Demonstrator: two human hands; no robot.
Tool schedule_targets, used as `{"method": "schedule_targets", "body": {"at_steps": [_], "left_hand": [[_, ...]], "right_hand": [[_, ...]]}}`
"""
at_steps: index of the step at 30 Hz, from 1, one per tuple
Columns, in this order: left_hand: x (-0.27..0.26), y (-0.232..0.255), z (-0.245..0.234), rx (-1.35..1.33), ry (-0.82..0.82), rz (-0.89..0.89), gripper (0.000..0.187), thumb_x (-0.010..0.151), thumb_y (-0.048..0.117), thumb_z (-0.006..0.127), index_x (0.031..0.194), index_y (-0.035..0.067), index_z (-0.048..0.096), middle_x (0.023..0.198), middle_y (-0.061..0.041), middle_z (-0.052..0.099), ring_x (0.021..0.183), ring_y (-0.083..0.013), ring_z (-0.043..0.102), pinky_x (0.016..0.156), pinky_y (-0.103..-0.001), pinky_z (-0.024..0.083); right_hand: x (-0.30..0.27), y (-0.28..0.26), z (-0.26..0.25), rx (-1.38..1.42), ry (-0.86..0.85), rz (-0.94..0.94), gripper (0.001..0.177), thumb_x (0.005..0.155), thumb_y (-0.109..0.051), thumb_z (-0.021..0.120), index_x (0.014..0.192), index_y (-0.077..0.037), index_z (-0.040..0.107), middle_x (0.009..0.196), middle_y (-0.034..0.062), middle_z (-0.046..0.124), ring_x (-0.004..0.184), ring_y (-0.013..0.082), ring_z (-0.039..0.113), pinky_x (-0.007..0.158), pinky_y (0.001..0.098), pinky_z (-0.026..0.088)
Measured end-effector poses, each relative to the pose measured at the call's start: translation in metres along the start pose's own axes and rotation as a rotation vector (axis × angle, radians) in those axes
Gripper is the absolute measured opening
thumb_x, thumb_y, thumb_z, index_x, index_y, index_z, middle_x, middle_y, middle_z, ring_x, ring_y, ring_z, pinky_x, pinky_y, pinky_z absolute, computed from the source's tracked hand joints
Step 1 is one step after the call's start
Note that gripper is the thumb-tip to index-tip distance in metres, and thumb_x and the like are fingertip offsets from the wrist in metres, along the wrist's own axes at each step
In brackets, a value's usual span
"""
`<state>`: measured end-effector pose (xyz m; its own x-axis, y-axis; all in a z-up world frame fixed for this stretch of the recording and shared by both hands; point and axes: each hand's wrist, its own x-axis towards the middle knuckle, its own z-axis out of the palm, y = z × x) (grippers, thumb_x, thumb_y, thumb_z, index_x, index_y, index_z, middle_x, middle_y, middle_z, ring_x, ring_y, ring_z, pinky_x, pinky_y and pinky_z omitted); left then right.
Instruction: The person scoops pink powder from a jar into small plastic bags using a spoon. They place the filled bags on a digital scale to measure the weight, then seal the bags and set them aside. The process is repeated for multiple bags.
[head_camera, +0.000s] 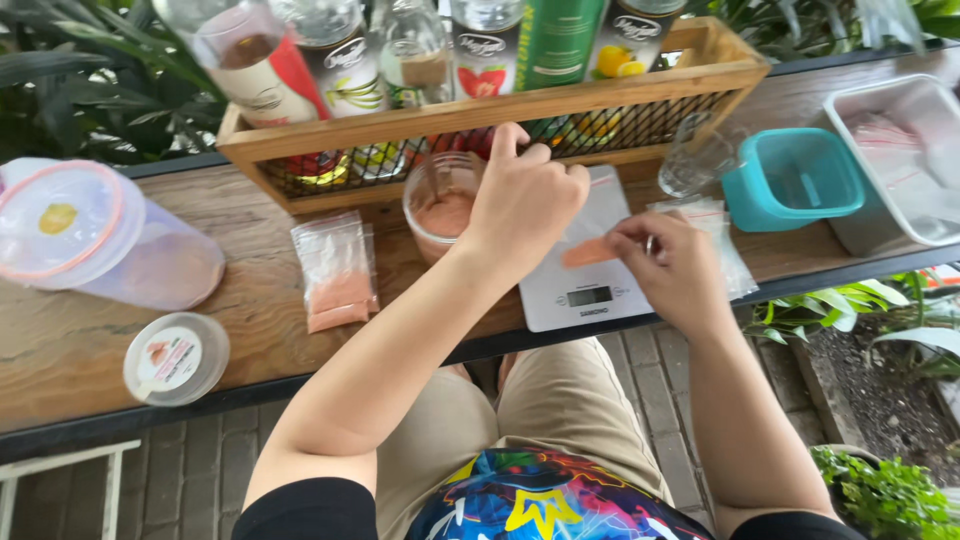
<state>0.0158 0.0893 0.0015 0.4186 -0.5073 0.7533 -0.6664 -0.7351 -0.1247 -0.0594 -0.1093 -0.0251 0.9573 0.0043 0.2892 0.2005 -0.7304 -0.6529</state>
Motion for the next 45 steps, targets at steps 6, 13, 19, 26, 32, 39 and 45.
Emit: {"method": "schedule_targets", "body": {"at_steps": [6,13,19,26,32,39,45], "left_hand": [[0.014,0.007,0.014,0.068,-0.142,-0.028,0.014,0.063,0.0,0.075,0.061,0.013,0.069,0.05,-0.003,0.059,0.067,-0.0243,0.058,0.091,-0.056,0.03],[0.017,0.01,0.041,0.041,0.031,0.049,0.02,0.055,-0.007,0.076,0.057,0.01,0.064,0.046,-0.005,0.052,0.059,-0.026,0.053,0.084,-0.053,0.036],[0.016,0.017,-0.002,0.087,0.188,0.091,0.012,0.07,-0.009,0.068,0.07,0.002,0.063,0.058,-0.011,0.047,0.064,-0.0295,0.048,0.078,-0.051,0.042],[-0.044,0.015,-0.114,-0.26,0.263,0.031,0.018,0.093,0.023,0.062,0.084,0.009,0.07,0.067,-0.003,0.053,0.055,-0.0196,0.051,0.055,-0.031,0.047],[-0.141,-0.004,-0.099,-0.38,0.299,-0.177,0.029,0.089,0.027,0.061,0.062,0.016,0.064,0.048,0.005,0.04,0.036,-0.0141,0.039,0.04,-0.027,0.041],[-0.142,-0.009,-0.093,-0.426,0.239,-0.197,0.037,0.093,0.017,0.061,0.057,0.014,0.052,0.046,0.001,0.033,0.034,-0.0169,0.04,0.038,-0.027,0.04],[-0.138,-0.009,-0.095,-0.406,0.098,-0.21,0.032,0.093,0.02,0.063,0.063,0.014,0.055,0.049,0.001,0.038,0.04,-0.0177,0.048,0.044,-0.027,0.047]], "right_hand": [[0.011,-0.004,0.004,-0.107,-0.004,-0.111,0.011,0.092,-0.019,0.076,0.09,-0.008,0.074,0.076,0.0089,0.07,0.085,0.0324,0.063,0.081,0.0422,0.052],[0.011,0.009,0.011,-0.165,0.031,-0.185,0.013,0.085,-0.019,0.082,0.09,-0.011,0.073,0.074,0.0046,0.067,0.089,0.0294,0.062,0.083,0.0418,0.052],[0.008,0.01,0.007,-0.169,0.105,-0.213,0.026,0.084,-0.023,0.086,0.097,-0.008,0.069,0.075,0.0049,0.062,0.086,0.0307,0.06,0.08,0.0432,0.052],[-0.03,0.004,-0.023,0.029,0.293,-0.222,0.024,0.093,-0.019,0.081,0.078,-0.01,0.065,0.067,0.0018,0.059,0.063,0.0206,0.048,0.061,0.0314,0.045],[-0.073,0.031,-0.01,0.307,0.393,-0.295,0.042,0.093,-0.014,0.068,0.053,-0.012,0.054,0.051,0.0,0.049,0.048,0.0187,0.042,0.05,0.0267,0.038],[-0.077,0.024,0.006,0.425,0.486,-0.378,0.052,0.098,-0.008,0.055,0.047,-0.01,0.043,0.044,0.0025,0.038,0.044,0.0198,0.041,0.045,0.028,0.033],[-0.072,0.016,0.005,0.392,0.493,-0.394,0.051,0.095,-0.007,0.058,0.046,-0.009,0.044,0.043,0.002,0.039,0.043,0.0195,0.041,0.044,0.0291,0.033]]}}
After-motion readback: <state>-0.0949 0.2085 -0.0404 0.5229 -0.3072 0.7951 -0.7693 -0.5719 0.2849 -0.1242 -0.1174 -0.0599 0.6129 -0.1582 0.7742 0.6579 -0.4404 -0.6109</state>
